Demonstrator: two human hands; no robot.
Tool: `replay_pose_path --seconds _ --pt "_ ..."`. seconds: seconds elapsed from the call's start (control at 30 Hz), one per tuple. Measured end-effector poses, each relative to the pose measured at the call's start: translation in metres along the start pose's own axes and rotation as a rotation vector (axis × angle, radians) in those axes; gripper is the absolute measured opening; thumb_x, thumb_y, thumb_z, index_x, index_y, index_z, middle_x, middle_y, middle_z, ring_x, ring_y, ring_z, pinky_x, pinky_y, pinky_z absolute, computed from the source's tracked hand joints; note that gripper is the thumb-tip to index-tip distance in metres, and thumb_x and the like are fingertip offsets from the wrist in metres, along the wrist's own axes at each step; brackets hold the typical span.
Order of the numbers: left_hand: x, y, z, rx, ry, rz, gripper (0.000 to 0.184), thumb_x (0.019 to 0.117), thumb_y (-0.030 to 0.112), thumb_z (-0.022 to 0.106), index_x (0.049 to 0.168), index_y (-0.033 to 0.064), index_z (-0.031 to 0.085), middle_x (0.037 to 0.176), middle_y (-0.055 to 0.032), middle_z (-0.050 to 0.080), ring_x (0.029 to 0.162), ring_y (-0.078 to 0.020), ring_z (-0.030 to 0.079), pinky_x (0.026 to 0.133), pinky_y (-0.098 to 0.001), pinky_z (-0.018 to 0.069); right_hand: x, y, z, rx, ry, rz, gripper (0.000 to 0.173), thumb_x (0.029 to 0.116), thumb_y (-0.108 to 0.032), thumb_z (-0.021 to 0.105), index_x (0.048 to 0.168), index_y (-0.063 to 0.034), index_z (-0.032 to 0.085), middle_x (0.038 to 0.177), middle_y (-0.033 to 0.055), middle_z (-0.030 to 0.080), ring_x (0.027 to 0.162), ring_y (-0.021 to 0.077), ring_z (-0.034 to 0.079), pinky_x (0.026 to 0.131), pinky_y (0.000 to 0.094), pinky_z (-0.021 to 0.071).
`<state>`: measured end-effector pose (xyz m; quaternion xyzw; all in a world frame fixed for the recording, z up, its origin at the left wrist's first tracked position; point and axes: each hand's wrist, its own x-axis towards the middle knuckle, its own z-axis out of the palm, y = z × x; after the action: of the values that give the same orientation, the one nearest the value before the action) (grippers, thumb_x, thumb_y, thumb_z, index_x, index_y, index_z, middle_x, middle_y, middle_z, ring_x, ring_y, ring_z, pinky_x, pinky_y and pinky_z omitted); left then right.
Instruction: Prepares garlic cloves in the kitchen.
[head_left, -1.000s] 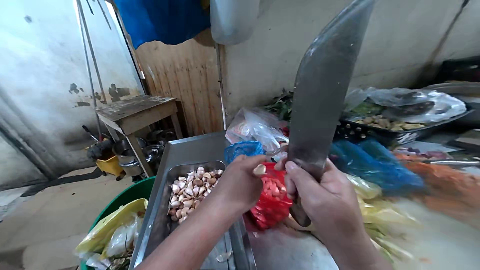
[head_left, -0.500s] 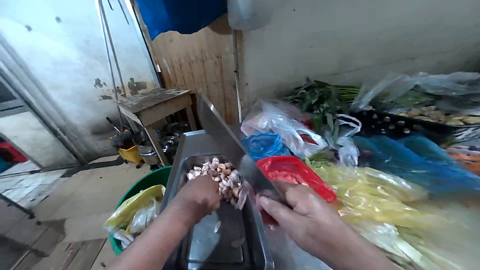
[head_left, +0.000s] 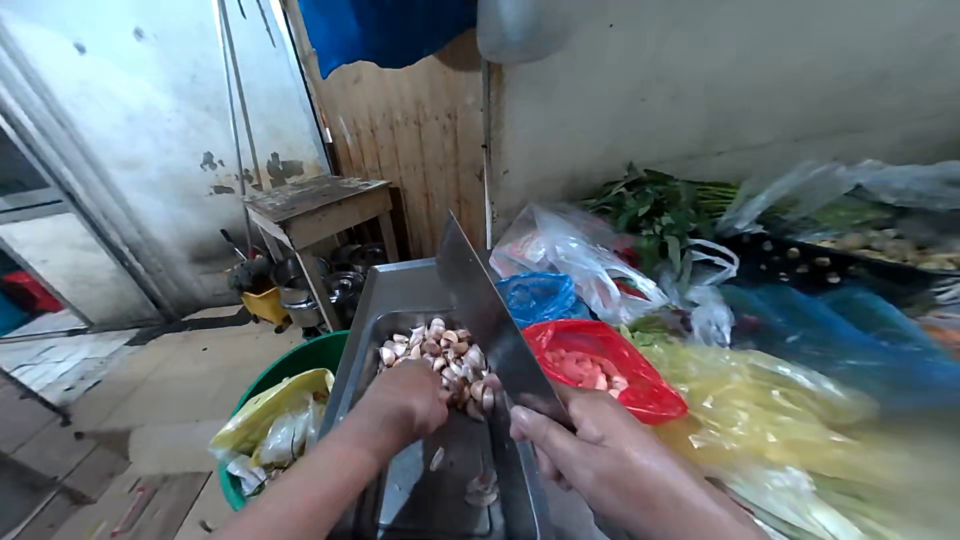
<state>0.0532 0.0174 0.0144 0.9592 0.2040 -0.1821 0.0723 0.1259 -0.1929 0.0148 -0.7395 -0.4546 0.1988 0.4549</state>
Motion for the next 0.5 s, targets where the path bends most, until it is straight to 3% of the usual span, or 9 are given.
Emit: replay_pose_path --seconds 0.07,0.13,0.2,0.27,0.33,0.5 --pt "-0.022 -0.005 -0.010 -0.253 0.184 0.055 0.035 0.1040 0.031 0.055 0.115 0.0034 0.073 0.113 -0.0165 0.066 0.101 -0.0285 0.065 0.092 -0.0480 0.0527 0.001 -0.003 0.000 -0.048 0.004 0.047 0.029 0.1036 -0.026 0.046 0.114 -0.0101 0.068 0.077 -0.0015 0.064 0.062 0.0082 0.062 0.060 0.0284 0.0544" --pt "-0.048 -0.001 -0.007 -0.474 0.338 0.139 0.027 0.1008 0.029 0.062 0.109 0.0074 0.075 0.100 -0.0080 0.065 0.085 -0.0155 0.062 0.079 -0.0344 0.0533 0.000 -0.008 -0.001 -0.065 -0.027 0.074 0.033 0.1041 -0.026 0.045 0.122 -0.0080 0.066 0.081 0.0017 0.063 0.065 0.0115 0.061 0.064 0.0325 0.0535" --pt "-0.068 0.009 0.005 -0.486 0.493 0.241 0.026 0.0994 0.028 0.061 0.108 0.0084 0.076 0.098 -0.0066 0.069 0.085 -0.0130 0.065 0.079 -0.0318 0.0553 0.000 -0.012 0.000 -0.055 -0.078 0.079 0.039 0.1040 -0.025 0.045 0.136 -0.0088 0.060 0.083 0.0039 0.064 0.065 0.0137 0.059 0.063 0.0352 0.0525" --pt "-0.071 0.013 0.025 -0.408 0.713 0.375 0.024 0.0966 0.026 0.060 0.098 0.0087 0.076 0.091 -0.0061 0.072 0.080 -0.0117 0.068 0.072 -0.0288 0.0575 -0.001 -0.016 0.002 -0.067 -0.122 0.066 0.044 0.1039 -0.023 0.045 0.145 -0.0114 0.056 0.087 0.0062 0.065 0.067 0.0159 0.060 0.064 0.0371 0.0520" --pt "-0.068 0.015 0.034 -0.380 0.831 0.410 0.022 0.0947 0.025 0.060 0.093 0.0097 0.076 0.086 -0.0044 0.072 0.076 -0.0092 0.068 0.068 -0.0244 0.0567 0.000 -0.017 0.005 -0.116 -0.134 0.034 0.042 0.1032 -0.022 0.044 0.142 -0.0117 0.058 0.095 0.0092 0.067 0.077 0.0197 0.063 0.072 0.0416 0.0529" --pt "-0.065 0.019 0.039 -0.517 0.884 0.367 0.023 0.0948 0.024 0.061 0.092 0.0082 0.076 0.085 -0.0038 0.071 0.072 -0.0031 0.065 0.066 -0.0160 0.0533 -0.001 -0.021 0.008 -0.220 -0.104 0.017 0.040 0.1056 -0.022 0.042 0.142 -0.0106 0.057 0.112 0.0155 0.070 0.102 0.0287 0.068 0.089 0.0504 0.0526"
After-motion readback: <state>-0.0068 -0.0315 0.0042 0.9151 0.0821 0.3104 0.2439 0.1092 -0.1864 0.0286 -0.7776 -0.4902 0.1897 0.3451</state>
